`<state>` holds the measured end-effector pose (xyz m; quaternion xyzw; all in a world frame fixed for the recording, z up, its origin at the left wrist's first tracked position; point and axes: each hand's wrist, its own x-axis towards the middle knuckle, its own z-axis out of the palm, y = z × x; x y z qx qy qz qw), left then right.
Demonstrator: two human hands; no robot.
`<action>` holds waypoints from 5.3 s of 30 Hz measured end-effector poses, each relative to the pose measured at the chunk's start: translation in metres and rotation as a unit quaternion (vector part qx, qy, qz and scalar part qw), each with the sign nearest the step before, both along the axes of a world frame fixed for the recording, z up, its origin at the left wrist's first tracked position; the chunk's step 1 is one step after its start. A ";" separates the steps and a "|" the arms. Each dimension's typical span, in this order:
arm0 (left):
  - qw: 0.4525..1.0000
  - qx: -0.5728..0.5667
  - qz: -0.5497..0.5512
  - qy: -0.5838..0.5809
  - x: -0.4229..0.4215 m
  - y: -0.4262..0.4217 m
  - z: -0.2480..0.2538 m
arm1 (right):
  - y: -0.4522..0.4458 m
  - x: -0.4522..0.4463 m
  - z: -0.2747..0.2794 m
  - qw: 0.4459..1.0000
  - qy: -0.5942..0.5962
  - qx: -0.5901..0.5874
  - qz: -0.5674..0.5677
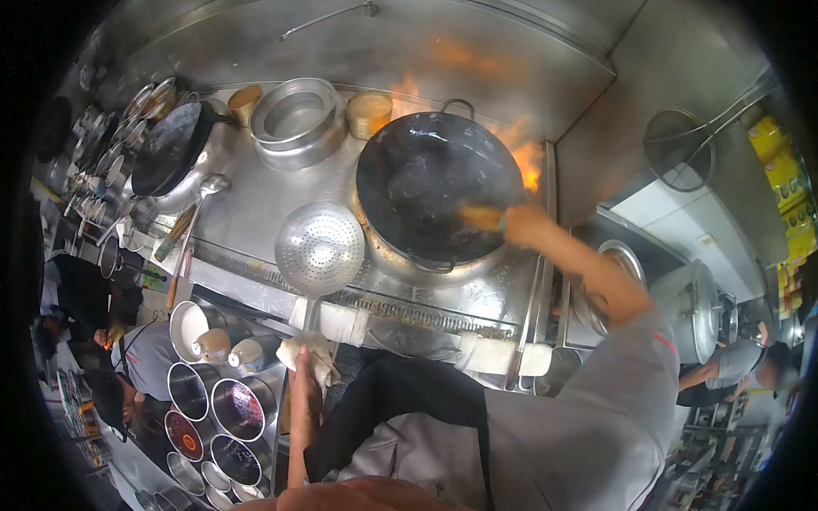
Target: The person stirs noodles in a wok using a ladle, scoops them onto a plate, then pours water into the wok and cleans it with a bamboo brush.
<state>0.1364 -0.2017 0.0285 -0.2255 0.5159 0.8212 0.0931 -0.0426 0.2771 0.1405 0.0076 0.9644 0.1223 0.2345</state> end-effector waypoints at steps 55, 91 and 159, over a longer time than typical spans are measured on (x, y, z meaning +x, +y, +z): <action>0.997 -0.071 -0.021 0.000 0.017 -0.002 0.014 | -0.118 -0.107 -0.069 0.922 0.274 -0.259 -0.084; 0.997 -0.023 -0.064 -0.035 0.024 -0.007 0.034 | -0.081 -0.102 -0.082 0.914 0.260 -0.310 -0.037; 0.996 -0.011 -0.093 -0.012 0.038 0.016 0.078 | -0.100 -0.112 -0.100 0.766 0.212 -0.561 -0.230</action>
